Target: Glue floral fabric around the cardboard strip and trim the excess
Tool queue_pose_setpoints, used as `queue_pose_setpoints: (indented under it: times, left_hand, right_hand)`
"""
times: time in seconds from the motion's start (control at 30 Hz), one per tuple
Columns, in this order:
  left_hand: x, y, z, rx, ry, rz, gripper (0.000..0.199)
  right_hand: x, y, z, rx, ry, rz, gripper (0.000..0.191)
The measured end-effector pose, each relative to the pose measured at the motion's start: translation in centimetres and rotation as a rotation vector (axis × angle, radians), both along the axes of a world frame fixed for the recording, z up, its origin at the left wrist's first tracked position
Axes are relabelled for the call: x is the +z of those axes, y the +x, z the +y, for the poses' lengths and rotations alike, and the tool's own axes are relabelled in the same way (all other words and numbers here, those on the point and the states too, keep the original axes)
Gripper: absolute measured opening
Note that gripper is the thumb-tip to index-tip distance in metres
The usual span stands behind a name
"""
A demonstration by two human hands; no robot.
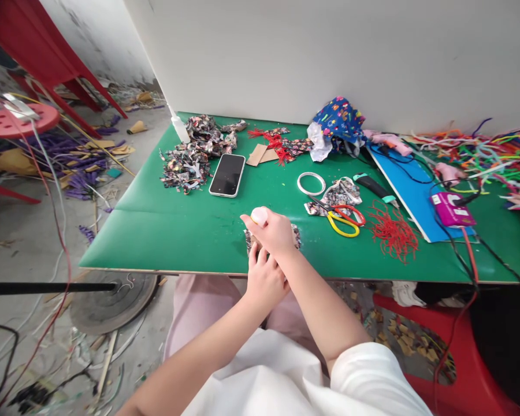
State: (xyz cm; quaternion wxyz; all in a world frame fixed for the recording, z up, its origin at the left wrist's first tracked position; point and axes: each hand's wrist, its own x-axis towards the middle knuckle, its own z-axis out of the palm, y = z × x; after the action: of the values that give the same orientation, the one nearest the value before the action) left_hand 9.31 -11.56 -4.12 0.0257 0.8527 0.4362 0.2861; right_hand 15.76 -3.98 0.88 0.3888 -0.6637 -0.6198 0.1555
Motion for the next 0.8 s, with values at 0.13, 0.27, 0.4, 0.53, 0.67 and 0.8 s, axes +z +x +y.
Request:
queue_pose_setpoints:
  times: [0.13, 0.27, 0.4, 0.53, 0.67, 0.8]
  left_hand:
    - [0.01, -0.06, -0.04, -0.004, 0.007, -0.008, 0.043]
    - [-0.01, -0.09, -0.04, -0.001, 0.017, -0.006, 0.043]
    - [0.06, -0.1, -0.01, 0.002, 0.024, -0.001, 0.042]
    - [0.08, -0.1, 0.01, -0.005, 0.016, 0.006, 0.042]
    - [0.0, -0.06, 0.0, 0.001, 0.021, 0.003, 0.042]
    - [0.01, -0.04, -0.01, 0.004, 0.017, 0.007, 0.041]
  right_hand:
    - [-0.04, 0.02, -0.03, 0.007, 0.006, -0.024, 0.038]
    - [0.02, 0.09, -0.19, -0.002, 0.028, -0.022, 0.037]
    - [0.13, 0.15, -0.39, -0.025, 0.06, 0.035, 0.036]
    - [0.11, 0.17, -0.4, -0.044, 0.068, 0.067, 0.036]
    - [-0.04, 0.19, -0.3, -0.039, 0.074, 0.072, 0.036]
    - [-0.1, 0.21, -0.27, -0.046, 0.087, 0.069, 0.036]
